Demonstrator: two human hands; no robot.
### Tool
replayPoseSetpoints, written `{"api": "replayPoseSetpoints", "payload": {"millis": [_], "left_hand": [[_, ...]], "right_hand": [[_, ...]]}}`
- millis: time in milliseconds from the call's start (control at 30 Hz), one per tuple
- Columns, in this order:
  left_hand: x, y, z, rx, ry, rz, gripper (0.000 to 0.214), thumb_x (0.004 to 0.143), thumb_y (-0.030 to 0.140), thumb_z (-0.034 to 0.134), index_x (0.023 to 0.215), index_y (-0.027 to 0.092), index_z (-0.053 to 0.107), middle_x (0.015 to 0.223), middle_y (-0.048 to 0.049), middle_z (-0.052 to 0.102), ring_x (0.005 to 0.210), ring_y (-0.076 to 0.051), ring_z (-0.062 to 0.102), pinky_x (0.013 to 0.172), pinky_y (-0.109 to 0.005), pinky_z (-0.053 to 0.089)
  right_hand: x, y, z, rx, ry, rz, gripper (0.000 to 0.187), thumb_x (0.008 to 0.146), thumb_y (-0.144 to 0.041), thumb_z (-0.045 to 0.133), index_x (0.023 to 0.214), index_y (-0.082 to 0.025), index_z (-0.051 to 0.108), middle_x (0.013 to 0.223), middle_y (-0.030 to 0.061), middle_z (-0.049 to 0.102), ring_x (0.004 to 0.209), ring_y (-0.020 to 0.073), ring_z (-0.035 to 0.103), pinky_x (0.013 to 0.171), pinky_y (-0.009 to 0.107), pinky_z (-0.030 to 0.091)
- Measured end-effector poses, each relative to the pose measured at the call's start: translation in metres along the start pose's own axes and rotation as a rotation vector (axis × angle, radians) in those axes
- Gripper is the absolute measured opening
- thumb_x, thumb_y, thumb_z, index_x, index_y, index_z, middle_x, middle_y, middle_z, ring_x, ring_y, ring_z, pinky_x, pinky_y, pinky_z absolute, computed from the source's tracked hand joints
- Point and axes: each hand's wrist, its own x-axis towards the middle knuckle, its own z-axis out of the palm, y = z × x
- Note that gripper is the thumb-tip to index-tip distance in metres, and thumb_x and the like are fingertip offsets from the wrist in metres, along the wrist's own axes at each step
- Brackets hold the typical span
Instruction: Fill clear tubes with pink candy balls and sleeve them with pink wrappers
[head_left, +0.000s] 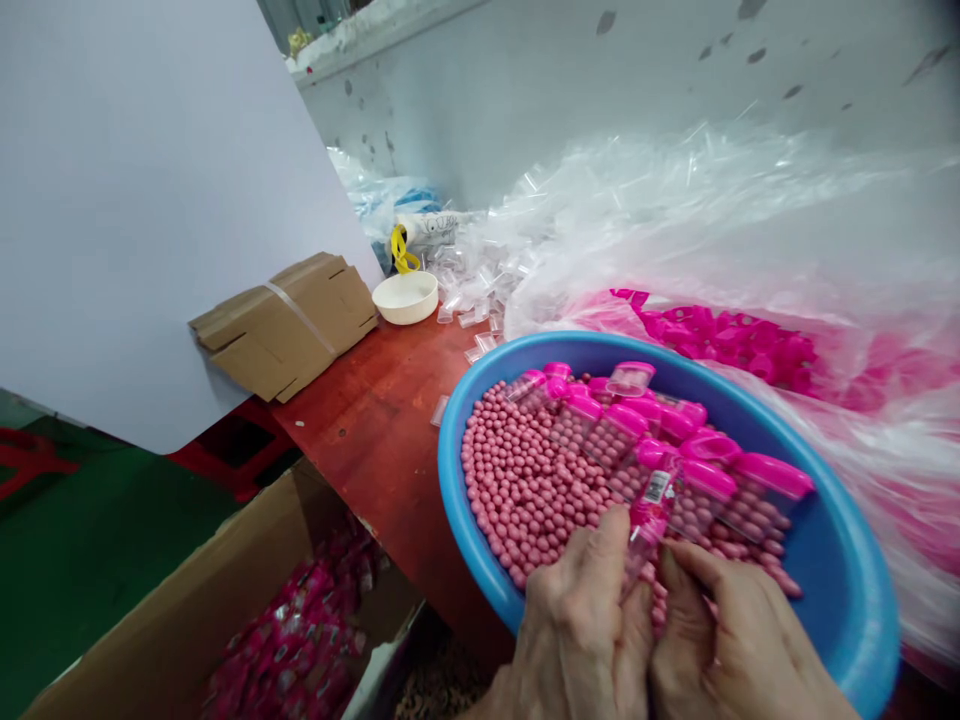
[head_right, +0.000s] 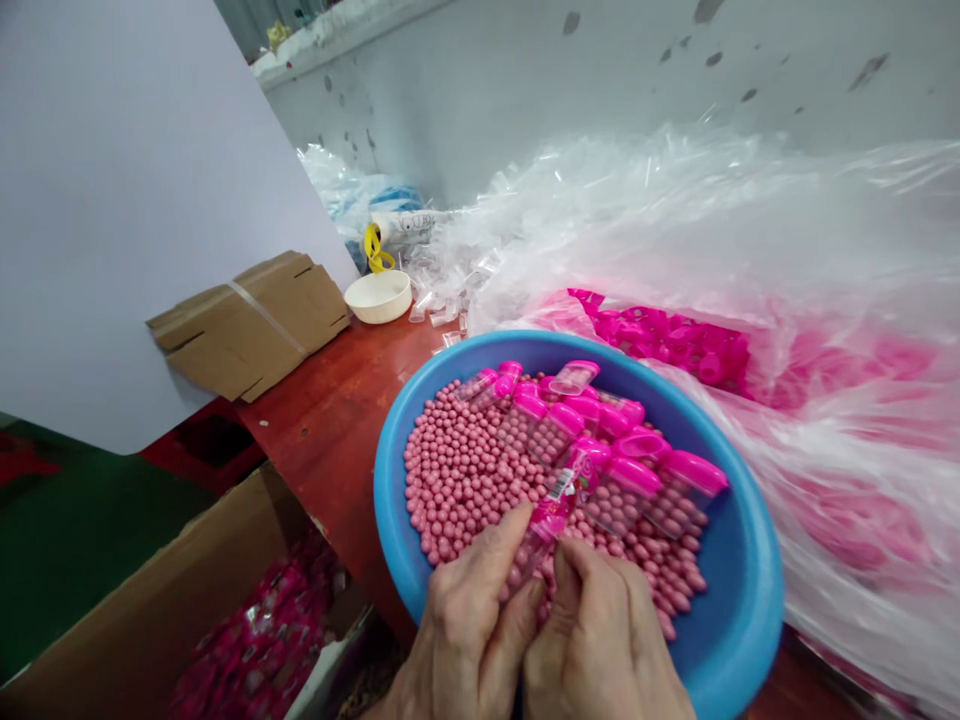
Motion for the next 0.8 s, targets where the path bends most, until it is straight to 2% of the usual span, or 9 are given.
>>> {"api": "replayPoseSetpoints", "payload": {"millis": [167,267,433,600,800], "left_hand": [[0.003,0.007,-0.002,0.003,-0.051,-0.080,0.044,0.093,0.023,0.040,0.136,0.019,0.050,0.123,-0.0122,0.065,0.100,-0.028,0.067,0.099,-0.044,0.049],[-0.004,0.005,0.001,0.031,-0.004,-0.121,0.043,0.094,0.026,0.043,0.136,0.022,0.049,0.128,-0.0108,0.063,0.104,-0.028,0.065,0.103,-0.046,0.045],[-0.013,-0.003,0.004,-0.029,0.087,-0.065,0.047,0.093,0.027,0.047,0.139,0.018,0.044,0.134,-0.0112,0.058,0.118,-0.025,0.057,0.101,-0.037,0.047],[0.001,-0.006,-0.003,-0.099,-0.049,-0.088,0.038,0.093,0.025,0.045,0.129,0.021,0.054,0.119,-0.0104,0.067,0.103,-0.025,0.064,0.089,-0.038,0.054],[0.008,-0.010,-0.008,-0.086,-0.072,-0.041,0.036,0.092,0.024,0.045,0.126,0.018,0.057,0.126,-0.0149,0.061,0.108,-0.028,0.060,0.089,-0.040,0.053]], "right_hand": [[-0.002,0.000,0.003,0.044,-0.064,0.054,0.035,0.098,-0.026,0.038,0.082,-0.007,0.062,0.069,0.0093,0.063,0.060,0.0157,0.060,0.046,0.024,0.035],[-0.004,0.000,0.004,0.079,-0.047,-0.001,0.030,0.097,-0.021,0.040,0.080,-0.008,0.061,0.067,0.0079,0.061,0.060,0.0143,0.059,0.048,0.022,0.036],[-0.005,-0.002,0.002,-0.004,-0.064,-0.059,0.022,0.095,-0.017,0.044,0.084,-0.009,0.061,0.070,0.0082,0.064,0.063,0.0159,0.063,0.047,0.022,0.038],[-0.006,0.006,-0.001,0.063,-0.104,-0.051,0.030,0.099,-0.026,0.036,0.084,-0.014,0.058,0.070,0.0051,0.066,0.060,0.0131,0.064,0.045,0.023,0.036],[-0.013,0.020,0.004,0.174,-0.178,-0.103,0.026,0.098,-0.029,0.036,0.084,-0.018,0.055,0.064,0.0002,0.064,0.048,0.0106,0.061,0.044,0.019,0.042]]}}
